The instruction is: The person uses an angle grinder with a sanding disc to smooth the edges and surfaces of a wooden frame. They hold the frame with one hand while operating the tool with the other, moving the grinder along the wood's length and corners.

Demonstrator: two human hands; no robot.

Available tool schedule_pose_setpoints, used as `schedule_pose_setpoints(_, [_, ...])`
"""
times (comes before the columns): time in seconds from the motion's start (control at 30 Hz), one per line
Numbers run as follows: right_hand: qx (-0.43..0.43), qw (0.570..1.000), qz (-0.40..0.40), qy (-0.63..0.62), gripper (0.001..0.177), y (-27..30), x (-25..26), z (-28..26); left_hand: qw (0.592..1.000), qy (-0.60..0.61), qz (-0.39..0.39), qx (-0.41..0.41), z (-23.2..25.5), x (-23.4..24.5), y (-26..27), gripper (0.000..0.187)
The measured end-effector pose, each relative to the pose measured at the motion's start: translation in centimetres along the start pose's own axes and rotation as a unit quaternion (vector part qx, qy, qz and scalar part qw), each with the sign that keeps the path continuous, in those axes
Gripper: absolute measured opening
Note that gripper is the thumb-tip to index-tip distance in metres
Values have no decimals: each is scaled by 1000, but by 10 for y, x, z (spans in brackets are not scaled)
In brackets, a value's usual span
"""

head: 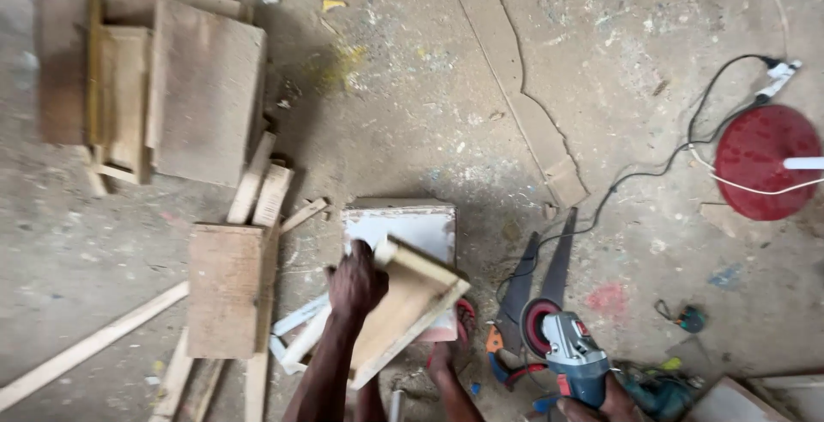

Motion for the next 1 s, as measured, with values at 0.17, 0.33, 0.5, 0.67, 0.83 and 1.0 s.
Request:
schedule_pose_setpoints(0.17, [7, 998, -44, -51, 78, 61, 42, -164, 992, 35, 50, -108, -23, 54, 92, 57])
schedule_pose_setpoints(0.33, [103, 992, 31, -66, 63, 70, 65, -191, 941, 236, 183, -161, 47, 148, 181, 38])
schedule_pose_setpoints(0.5, [85, 992, 86, -46, 84, 130, 127, -274, 862, 404, 211, -223, 82, 168, 196, 29])
schedule_pose_setpoints(0.67, [123, 972, 112, 163, 69, 167, 144, -336, 865, 435, 178, -178, 59, 80, 130, 47])
schedule_pose_setpoints(0.83, [129, 903, 66, 404, 64, 173, 100, -376, 863, 391, 268, -174, 68, 56, 111, 54])
schedule_pose_setpoints(1.0, [297, 849, 63, 432, 61, 142, 47, -378, 873, 432, 218, -52, 67, 51, 99, 63])
Point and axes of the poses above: each hand's wrist, its own y-axis away from the middle knuckle, its own x-axis out of the back of the hand, z = x × y, the point moved 8 cm from there along -y, towards the middle knuckle, and after that the axes turned 13 degrees about y, right-handed, at the moved point
